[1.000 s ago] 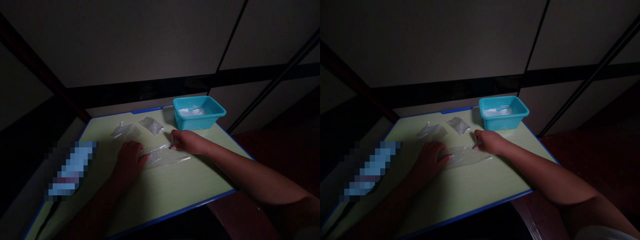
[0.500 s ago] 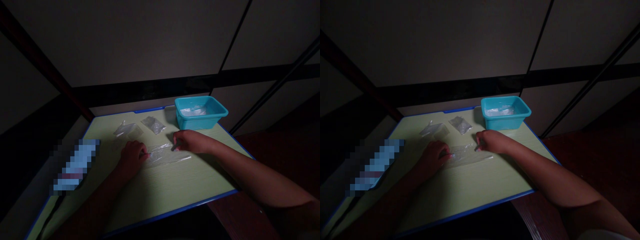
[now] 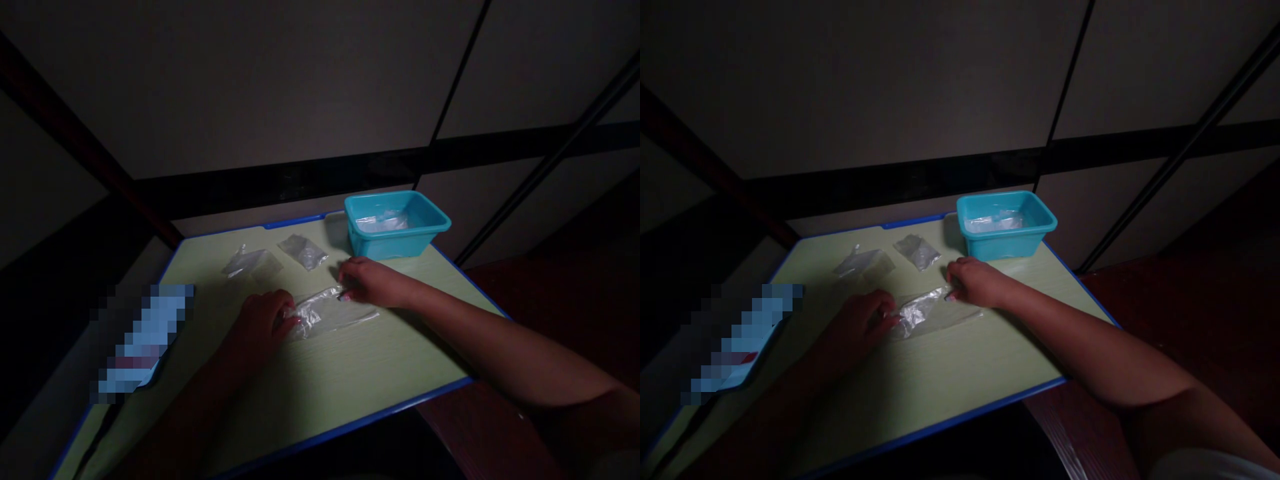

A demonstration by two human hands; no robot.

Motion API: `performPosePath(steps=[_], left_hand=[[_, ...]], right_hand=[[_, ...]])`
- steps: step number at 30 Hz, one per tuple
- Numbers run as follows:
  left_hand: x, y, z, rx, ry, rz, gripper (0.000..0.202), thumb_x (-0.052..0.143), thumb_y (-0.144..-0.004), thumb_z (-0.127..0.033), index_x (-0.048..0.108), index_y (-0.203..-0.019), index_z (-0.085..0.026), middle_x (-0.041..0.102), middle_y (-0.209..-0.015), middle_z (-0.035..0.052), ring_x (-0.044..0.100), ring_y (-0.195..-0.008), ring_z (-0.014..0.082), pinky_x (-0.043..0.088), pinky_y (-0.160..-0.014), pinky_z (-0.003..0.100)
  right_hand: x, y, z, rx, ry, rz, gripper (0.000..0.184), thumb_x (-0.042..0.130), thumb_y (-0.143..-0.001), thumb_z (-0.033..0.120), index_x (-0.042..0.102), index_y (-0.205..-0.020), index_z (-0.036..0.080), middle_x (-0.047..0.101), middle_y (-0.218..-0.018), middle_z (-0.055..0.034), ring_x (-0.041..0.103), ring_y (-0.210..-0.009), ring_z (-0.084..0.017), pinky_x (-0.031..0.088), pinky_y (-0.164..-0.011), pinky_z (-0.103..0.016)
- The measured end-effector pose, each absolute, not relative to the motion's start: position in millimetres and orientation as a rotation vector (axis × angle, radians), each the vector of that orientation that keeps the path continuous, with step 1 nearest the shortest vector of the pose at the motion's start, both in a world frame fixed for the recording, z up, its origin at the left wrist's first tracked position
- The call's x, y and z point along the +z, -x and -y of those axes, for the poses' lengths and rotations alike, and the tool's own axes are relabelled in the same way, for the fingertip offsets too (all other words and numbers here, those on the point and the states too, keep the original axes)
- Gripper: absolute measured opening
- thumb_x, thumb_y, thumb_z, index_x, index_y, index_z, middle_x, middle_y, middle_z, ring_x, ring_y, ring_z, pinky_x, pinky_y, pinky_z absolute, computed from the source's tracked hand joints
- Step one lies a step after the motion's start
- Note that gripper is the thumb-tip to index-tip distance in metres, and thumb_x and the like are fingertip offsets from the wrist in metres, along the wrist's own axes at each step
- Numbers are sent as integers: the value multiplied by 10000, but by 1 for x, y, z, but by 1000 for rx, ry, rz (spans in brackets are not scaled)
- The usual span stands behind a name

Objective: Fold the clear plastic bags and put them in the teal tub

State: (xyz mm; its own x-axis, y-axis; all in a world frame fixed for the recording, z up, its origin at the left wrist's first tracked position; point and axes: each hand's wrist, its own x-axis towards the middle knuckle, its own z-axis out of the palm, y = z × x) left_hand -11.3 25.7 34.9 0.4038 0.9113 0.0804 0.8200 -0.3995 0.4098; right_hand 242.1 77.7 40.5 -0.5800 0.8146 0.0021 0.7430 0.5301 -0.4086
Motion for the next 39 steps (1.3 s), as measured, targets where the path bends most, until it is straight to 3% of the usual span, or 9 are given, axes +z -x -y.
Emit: performPosePath(steps=[5, 9, 14, 18, 22, 26, 29, 34, 39], left_hand=[[35, 12, -29, 337, -2356, -1558, 175, 557, -807, -283, 590, -955, -196, 605, -739, -3, 555, -684, 183, 400, -715, 332], [35, 14, -30, 296, -2361, -1626, 150, 547, -823, -287, 614, -920, -194, 643, -750, 11, 583, -706, 189, 397, -706, 323], [37, 16, -31, 250, -2376, -1674, 180, 530, -846, -337, 614, -915, -194, 667, -752, 18, 608, -723, 203, 395, -702, 320], [36, 20, -34, 185, -2419, -1759, 236, 520, -856, -370, 625, -944, -178, 692, -837, 61, 636, -796, 246, 407, -741, 352], [33, 22, -36, 164, -2454, -1800, 252, 511, -868, -361, 619, -995, -172, 703, -949, 93, 642, -895, 268, 415, -804, 376], [36, 19, -34, 109, -2449, -1866, 235, 488, -883, -344, 611, -1004, -184, 715, -994, 98, 652, -916, 266, 416, -839, 391], [39, 19, -33, 24, -2415, -1947, 264, 449, -900, -362, 607, -1000, -176, 722, -940, 101, 669, -865, 274, 435, -787, 386], [42, 28, -34, -38, -2320, -2141, 358, 381, -919, -431, 609, -955, -158, 697, -790, 114, 675, -756, 305, 455, -695, 399], [35, 25, -29, 296, -2554, -2154, 431, 395, -913, -419, 562, -1156, -105, 615, -1160, 203, 564, -1102, 352, 415, -925, 486]], right_hand=[[38, -240, -79, 567, 1310, 2573, 105, 684, -753, 130, 623, -838, 145, 604, -770, -30, 519, -693, -140, 353, -627, -238], [34, -241, -81, 460, 1327, 2621, 13, 624, -794, 148, 632, -802, 153, 627, -766, -41, 534, -698, -148, 354, -632, -242], [30, -244, -85, 374, 1333, 2642, 79, 587, -821, 180, 636, -768, 149, 635, -799, -75, 547, -763, -181, 371, -685, -269], [33, -243, -82, 295, 1394, 2580, 128, 590, -837, 251, 635, -883, 140, 630, -848, -99, 553, -827, -217, 400, -719, -296], [35, -237, -71, 249, 1266, 2533, 396, 557, -878, 389, 571, -1162, 113, 598, -1124, -172, 522, -1068, -279, 405, -907, -406], [27, -231, -58, 341, 1035, 2729, 646, 475, -918, 464, 295, -1462, 166, 283, -1520, -181, 240, -1398, -306, 148, -1089, -594], [22, -227, -52, 437, 1005, 2882, 668, 399, -951, 476, 158, -1510, 199, 107, -1572, -151, 102, -1448, -277, 40, -1098, -618], [21, -224, -51, 484, 1085, 2936, 670, 356, -963, 503, 129, -1514, 199, 64, -1568, -129, 54, -1454, -242, -2, -1118, -585], [20, -224, -51, 476, 1176, 2881, 679, 348, -957, 527, 136, -1514, 201, 91, -1569, -114, 46, -1454, -257, 9, -1119, -596]])
